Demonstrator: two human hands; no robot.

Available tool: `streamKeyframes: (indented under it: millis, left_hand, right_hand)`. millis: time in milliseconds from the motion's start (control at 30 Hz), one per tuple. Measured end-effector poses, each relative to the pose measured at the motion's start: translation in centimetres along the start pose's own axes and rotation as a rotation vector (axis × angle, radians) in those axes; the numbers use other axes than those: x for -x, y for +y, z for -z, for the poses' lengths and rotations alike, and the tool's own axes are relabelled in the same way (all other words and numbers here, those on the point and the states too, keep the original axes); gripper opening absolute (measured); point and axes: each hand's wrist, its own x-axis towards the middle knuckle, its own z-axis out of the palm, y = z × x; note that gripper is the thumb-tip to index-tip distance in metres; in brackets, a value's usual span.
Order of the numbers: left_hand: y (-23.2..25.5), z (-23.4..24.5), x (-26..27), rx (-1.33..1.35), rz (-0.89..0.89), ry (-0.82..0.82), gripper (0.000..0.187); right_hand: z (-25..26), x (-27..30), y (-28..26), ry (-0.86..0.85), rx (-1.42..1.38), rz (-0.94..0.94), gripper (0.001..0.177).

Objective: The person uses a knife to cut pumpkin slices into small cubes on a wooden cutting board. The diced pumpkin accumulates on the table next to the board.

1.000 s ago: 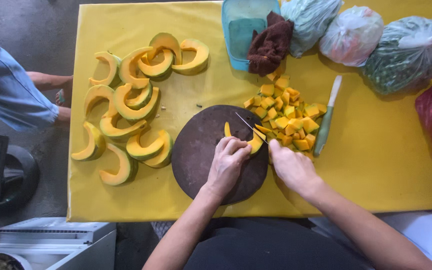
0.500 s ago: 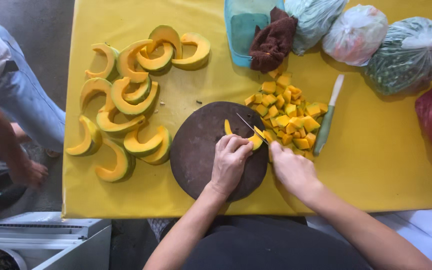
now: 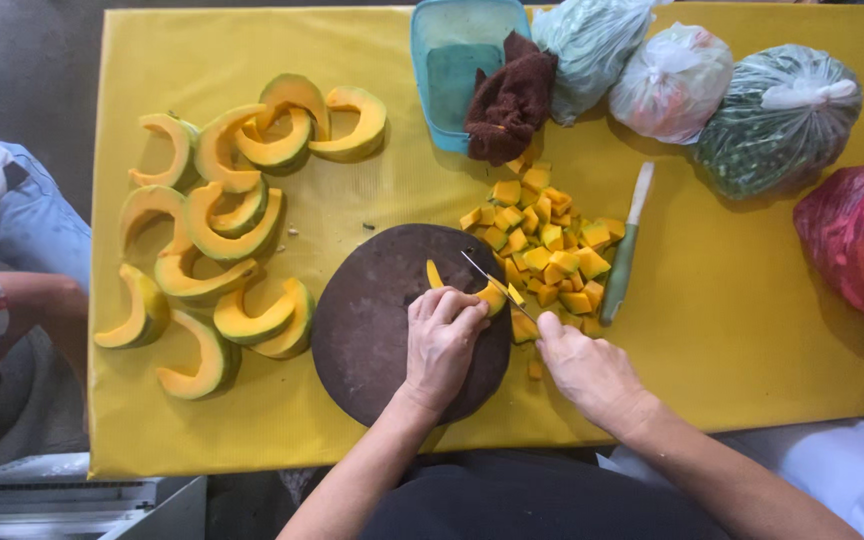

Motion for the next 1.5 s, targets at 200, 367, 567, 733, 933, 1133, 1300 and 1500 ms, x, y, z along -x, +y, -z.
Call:
streamKeyframes:
  millis: [200, 367, 567, 733, 933, 1133, 1300, 1500]
  left_hand:
    - [0.0, 0.5, 0.1, 0.005, 0.030, 0.000, 0.021]
    - [0.3, 0.5, 0.0, 0.008, 0.036, 0.029, 0.023]
    - [0.5, 0.1, 0.0, 0.017, 0.045, 0.073, 0.021]
    - [0.9, -0.5, -0.2, 0.003, 0.090, 0.091, 0.021]
    - [0.1, 0.1, 0.1, 0.036, 0.048, 0.054, 0.020]
    - [0.2, -0.3, -0.2, 0.044, 0.059, 0.080, 0.016]
    - [0.6, -1.1, -0.1, 0.019, 0.081, 0.102, 0.015]
    - [0.2, -1.1, 0.2, 0.028, 0.088, 0.065, 0.016]
  right_hand:
    - [-0.7, 0.8, 0.1, 0.038, 0.057, 0.052, 0.021]
    - [-2.1, -1.7, -0.8, 0.076, 0.052, 0.054, 0.017]
    - [-0.8, -2.8, 1.2, -0.039, -0.284, 0.040, 0.026]
    - [-0.9, 0.9, 0.6, 0.027, -0.109, 0.023, 0.024]
    - [-1.3, -2.1, -1.1, -0.078, -0.141, -0.027, 0.026]
    - [0.5, -2.1, 0.0, -0.047, -0.355, 0.097, 0.027]
    - [0.9, 1.1, 1.0, -0.071, -0.138, 0.034, 0.027]
    - [-1.3, -1.8, -0.1, -0.125, -0.316, -0.026, 0.022]
